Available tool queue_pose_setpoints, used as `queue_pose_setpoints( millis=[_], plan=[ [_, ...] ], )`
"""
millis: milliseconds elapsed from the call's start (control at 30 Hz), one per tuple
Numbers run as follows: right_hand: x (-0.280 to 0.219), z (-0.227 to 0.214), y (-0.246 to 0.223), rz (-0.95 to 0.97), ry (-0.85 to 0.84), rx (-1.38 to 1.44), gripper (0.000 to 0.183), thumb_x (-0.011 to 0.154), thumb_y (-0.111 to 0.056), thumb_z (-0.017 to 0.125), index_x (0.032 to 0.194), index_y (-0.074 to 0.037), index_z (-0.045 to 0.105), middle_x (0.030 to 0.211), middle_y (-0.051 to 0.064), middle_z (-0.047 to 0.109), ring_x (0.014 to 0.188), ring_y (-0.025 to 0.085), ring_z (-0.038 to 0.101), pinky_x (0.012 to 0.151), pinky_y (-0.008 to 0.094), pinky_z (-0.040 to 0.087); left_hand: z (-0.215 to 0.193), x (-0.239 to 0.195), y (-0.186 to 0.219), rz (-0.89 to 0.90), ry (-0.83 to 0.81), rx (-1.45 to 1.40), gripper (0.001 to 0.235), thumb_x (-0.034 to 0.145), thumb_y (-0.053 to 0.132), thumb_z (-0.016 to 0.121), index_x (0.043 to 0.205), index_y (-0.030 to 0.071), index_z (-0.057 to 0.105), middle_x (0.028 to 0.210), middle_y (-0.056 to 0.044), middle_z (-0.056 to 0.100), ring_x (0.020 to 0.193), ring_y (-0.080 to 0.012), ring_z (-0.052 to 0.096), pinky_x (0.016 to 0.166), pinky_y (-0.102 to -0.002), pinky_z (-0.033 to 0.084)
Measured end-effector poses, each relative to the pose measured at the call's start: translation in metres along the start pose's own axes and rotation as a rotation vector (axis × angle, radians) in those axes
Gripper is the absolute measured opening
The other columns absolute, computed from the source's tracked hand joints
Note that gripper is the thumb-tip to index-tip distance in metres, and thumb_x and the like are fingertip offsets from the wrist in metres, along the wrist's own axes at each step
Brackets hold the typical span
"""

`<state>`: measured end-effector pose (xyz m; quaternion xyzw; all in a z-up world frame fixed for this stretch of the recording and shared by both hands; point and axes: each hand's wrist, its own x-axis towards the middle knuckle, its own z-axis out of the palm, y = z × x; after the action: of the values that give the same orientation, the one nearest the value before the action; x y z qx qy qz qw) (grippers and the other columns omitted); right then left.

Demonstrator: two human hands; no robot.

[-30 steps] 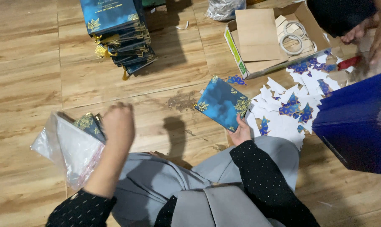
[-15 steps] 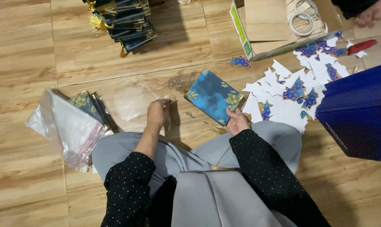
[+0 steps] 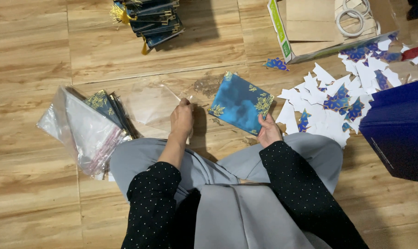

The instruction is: The person is manually packaging blue books into clear plastic sleeves while sitting on the floor.

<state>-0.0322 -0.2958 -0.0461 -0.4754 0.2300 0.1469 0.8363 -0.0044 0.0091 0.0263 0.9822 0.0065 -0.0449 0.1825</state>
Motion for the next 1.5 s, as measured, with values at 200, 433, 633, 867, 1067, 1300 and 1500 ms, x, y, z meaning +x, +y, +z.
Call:
queue_pose_setpoints(
  millis=[200, 433, 633, 867, 1067, 1300, 1500],
  plan=[
    [-0.018, 0.005, -0.011, -0.012, 0.088, 0.112, 0.033, 0.087, -0.027, 0.058, 0.118, -0.020, 0.049, 0.106, 0.001, 0.062, 0.095, 0.016, 0.061, 0.089, 0.030, 0.050, -0.026, -0.012, 0.013, -0.079, -0.054, 0.008, 0.024, 0.073, 0.026, 0.060, 0.095, 0.029, 0.068, 0.128, -0.001, 0.040, 0.119, -0.0306, 0.043, 0.100, -0.051, 0.031],
    [0.006, -0.019, 0.010, -0.082, 0.044, 0.056, 0.037, 0.089, -0.025, 0.056, 0.124, -0.019, 0.044, 0.112, 0.003, 0.060, 0.099, 0.017, 0.060, 0.089, 0.031, 0.050, -0.021, -0.032, 0.040, -0.095, 0.095, -1.111, 0.029, 0.081, 0.019, 0.068, 0.107, 0.007, 0.063, 0.090, -0.014, 0.064, 0.082, -0.0164, 0.062, 0.073, -0.031, 0.053],
    [-0.050, 0.050, -0.034, -0.053, -0.017, -0.002, 0.038, 0.087, -0.023, 0.057, 0.123, -0.020, 0.046, 0.113, 0.006, 0.060, 0.098, 0.019, 0.060, 0.087, 0.033, 0.051, -0.002, -0.038, 0.046, -0.223, -0.193, -1.410, 0.018, 0.076, 0.019, 0.072, 0.088, 0.007, 0.068, 0.073, -0.007, 0.068, 0.065, -0.0061, 0.060, 0.063, -0.023, 0.054],
    [-0.091, 0.103, -0.055, 0.076, -0.471, 0.311, 0.096, 0.054, -0.072, 0.059, 0.129, -0.016, 0.037, 0.131, 0.016, 0.045, 0.116, 0.038, 0.044, 0.097, 0.052, 0.037, -0.006, -0.044, 0.058, -0.372, -0.211, -1.806, 0.024, 0.081, 0.016, 0.067, 0.095, -0.002, 0.062, 0.082, -0.012, 0.067, 0.072, -0.0147, 0.067, 0.071, -0.030, 0.057],
    [-0.081, 0.100, -0.023, 0.125, -0.698, 0.324, 0.109, 0.048, -0.066, 0.068, 0.137, -0.016, 0.027, 0.141, 0.009, 0.031, 0.129, 0.033, 0.027, 0.106, 0.053, 0.016, 0.009, -0.047, 0.054, -0.414, -0.254, -1.816, 0.021, 0.084, 0.020, 0.063, 0.093, 0.002, 0.062, 0.081, -0.006, 0.066, 0.073, -0.0152, 0.066, 0.070, -0.031, 0.058],
    [-0.088, 0.099, -0.031, 0.180, -0.186, 0.292, 0.037, 0.082, -0.018, 0.056, 0.116, -0.006, 0.052, 0.118, 0.010, 0.056, 0.104, 0.030, 0.055, 0.097, 0.040, 0.043, 0.019, -0.057, 0.068, -0.291, -0.394, -1.618, 0.024, 0.082, 0.020, 0.067, 0.101, 0.005, 0.063, 0.088, -0.002, 0.064, 0.079, -0.0110, 0.060, 0.072, -0.031, 0.056],
    [-0.088, 0.092, -0.034, 0.171, -0.086, 0.298, 0.025, 0.076, -0.012, 0.061, 0.100, -0.006, 0.056, 0.097, 0.009, 0.064, 0.079, 0.026, 0.064, 0.075, 0.033, 0.052, 0.016, -0.059, 0.064, -0.257, -0.334, -1.583, 0.022, 0.081, 0.017, 0.068, 0.101, 0.008, 0.065, 0.083, -0.003, 0.060, 0.077, -0.0106, 0.059, 0.073, -0.030, 0.056]
  ],
)
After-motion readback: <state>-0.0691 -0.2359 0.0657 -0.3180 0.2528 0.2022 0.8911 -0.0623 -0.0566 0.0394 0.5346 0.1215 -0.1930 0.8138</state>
